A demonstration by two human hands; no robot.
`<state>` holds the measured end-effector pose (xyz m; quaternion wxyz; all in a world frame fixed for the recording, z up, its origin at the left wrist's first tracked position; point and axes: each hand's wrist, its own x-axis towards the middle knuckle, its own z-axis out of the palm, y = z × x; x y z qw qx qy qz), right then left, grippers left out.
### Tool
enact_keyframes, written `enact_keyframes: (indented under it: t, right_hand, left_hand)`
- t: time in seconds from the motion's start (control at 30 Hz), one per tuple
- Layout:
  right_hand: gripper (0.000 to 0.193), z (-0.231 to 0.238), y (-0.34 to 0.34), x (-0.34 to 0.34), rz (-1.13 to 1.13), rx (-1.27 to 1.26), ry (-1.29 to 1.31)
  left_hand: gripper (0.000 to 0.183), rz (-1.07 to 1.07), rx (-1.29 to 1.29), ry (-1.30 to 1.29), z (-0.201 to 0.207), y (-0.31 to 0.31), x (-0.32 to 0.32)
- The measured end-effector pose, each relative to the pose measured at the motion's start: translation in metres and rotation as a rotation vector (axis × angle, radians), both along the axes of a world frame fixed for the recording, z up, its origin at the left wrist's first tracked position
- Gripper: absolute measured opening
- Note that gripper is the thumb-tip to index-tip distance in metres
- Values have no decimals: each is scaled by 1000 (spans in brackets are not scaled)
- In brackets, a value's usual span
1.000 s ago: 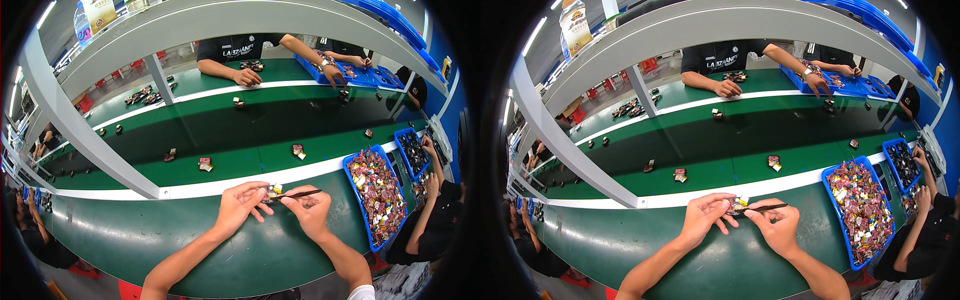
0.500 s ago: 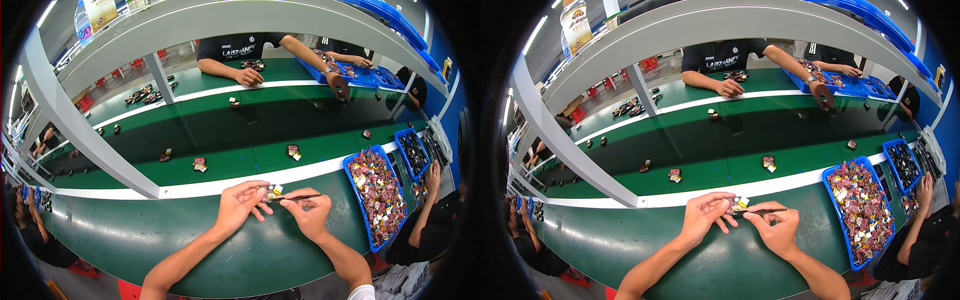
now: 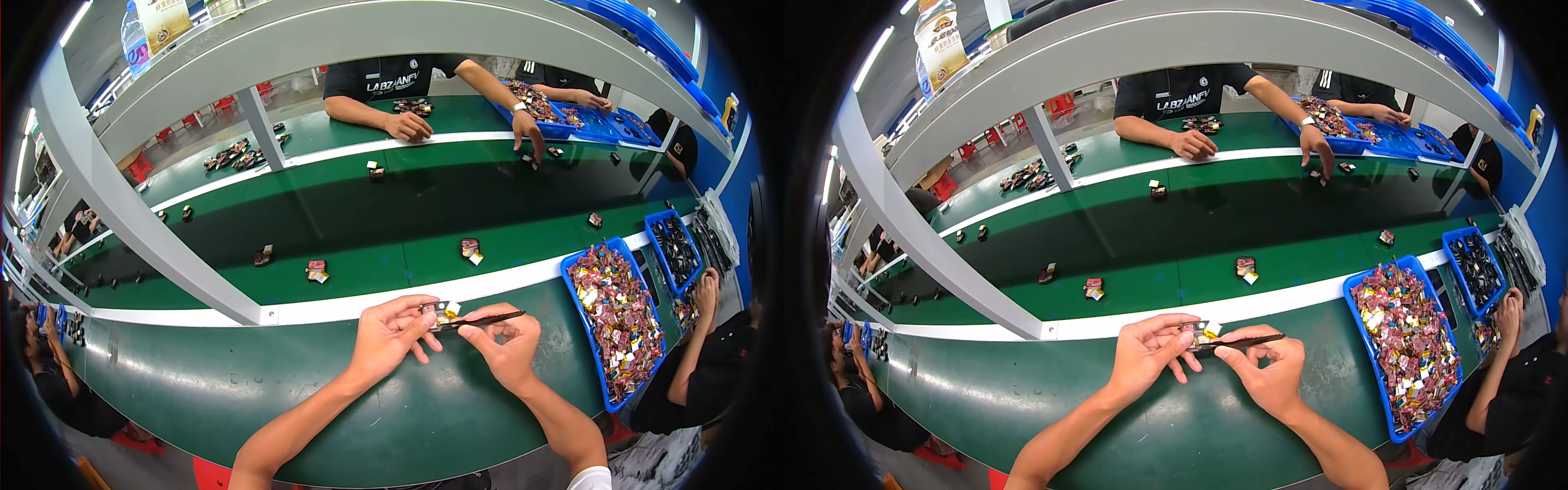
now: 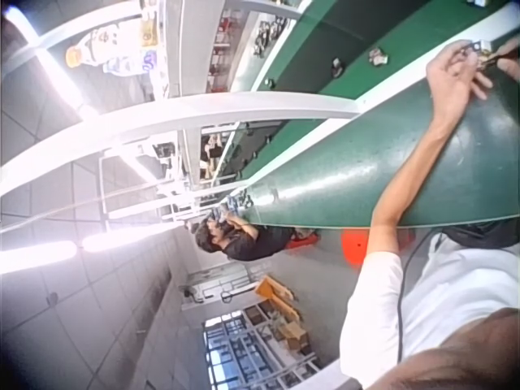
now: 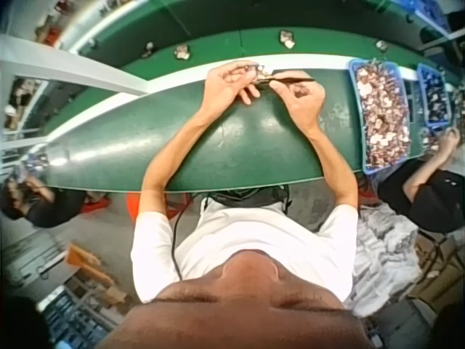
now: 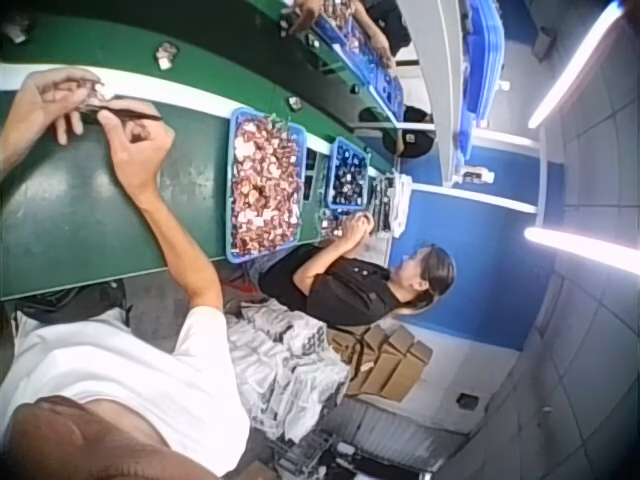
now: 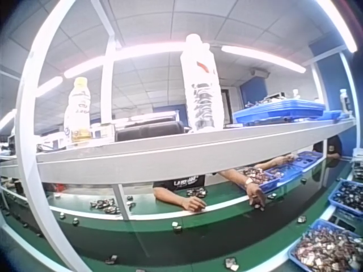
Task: Applying a substance to small electronic components using a precision pen-like tool on an assembly line.
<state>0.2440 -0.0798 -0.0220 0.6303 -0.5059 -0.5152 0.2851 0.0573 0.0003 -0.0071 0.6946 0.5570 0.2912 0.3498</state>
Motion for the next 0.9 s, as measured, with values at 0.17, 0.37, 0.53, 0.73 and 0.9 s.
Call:
enact_keyframes:
  t: [0.17,0.37,0.53,0.73,0.9]
  right_hand:
    - [14,1,0,1,3,8,-41]
    - [8,-1,1,2,-35,65,-147]
    - [8,1,1,1,-58,138,-250]
    - [12,3,1,-1,-68,236,-347]
    - [14,0,2,2,-57,301,-409]
  left_hand:
    - [31,1,-7,9,1,2,0]
    - [30,-9,-11,16,2,0,2]
    - [30,-8,-27,19,1,0,2]
    - [28,28,-32,40,-4,-4,8]
    - [24,77,-19,73,-6,-8,14]
